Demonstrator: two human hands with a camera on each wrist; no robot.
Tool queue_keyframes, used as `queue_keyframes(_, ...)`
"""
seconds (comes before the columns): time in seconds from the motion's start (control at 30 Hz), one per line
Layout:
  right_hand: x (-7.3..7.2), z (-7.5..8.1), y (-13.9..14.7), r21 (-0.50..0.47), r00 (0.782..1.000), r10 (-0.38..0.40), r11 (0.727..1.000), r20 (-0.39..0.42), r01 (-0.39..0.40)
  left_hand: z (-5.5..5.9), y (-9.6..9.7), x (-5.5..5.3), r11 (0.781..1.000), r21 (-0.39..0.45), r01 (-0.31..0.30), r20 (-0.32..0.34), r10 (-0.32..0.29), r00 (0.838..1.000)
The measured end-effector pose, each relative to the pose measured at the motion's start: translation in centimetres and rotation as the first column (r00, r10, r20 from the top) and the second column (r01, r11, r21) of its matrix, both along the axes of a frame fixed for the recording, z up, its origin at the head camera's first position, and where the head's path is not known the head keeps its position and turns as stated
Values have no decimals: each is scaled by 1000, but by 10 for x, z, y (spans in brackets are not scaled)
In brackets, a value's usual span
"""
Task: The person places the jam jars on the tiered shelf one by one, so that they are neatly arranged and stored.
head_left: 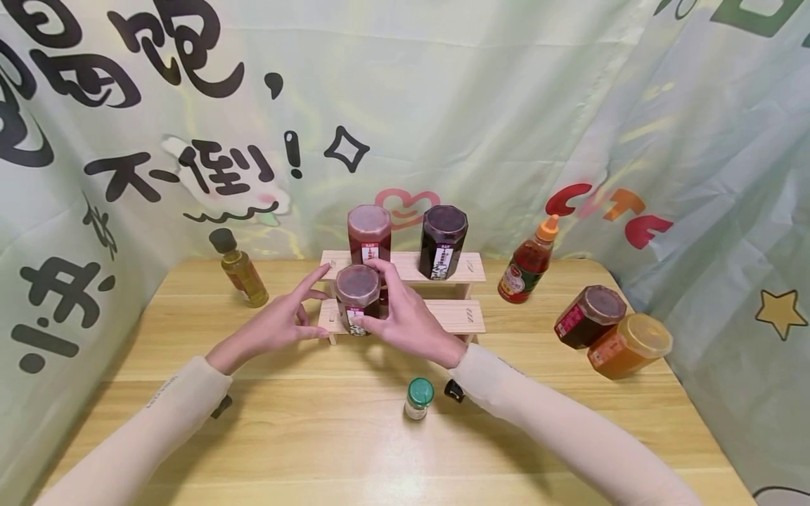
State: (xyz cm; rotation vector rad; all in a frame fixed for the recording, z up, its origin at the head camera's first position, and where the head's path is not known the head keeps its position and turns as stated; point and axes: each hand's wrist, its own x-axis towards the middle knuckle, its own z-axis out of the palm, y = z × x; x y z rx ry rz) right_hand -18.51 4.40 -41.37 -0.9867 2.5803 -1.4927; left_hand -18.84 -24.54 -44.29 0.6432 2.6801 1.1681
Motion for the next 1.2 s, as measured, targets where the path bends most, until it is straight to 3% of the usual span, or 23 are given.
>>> queue_keyframes(0.37,-5,4,-3,102,990,-72,991,-119,85,0,0,0,1000,5,-2,3,2,1000)
queue_keyframes(1.2,-4,5,-5,189,976,-44,978,-213,86,-2,-1,-1,1000,3,6,0,-6,1000)
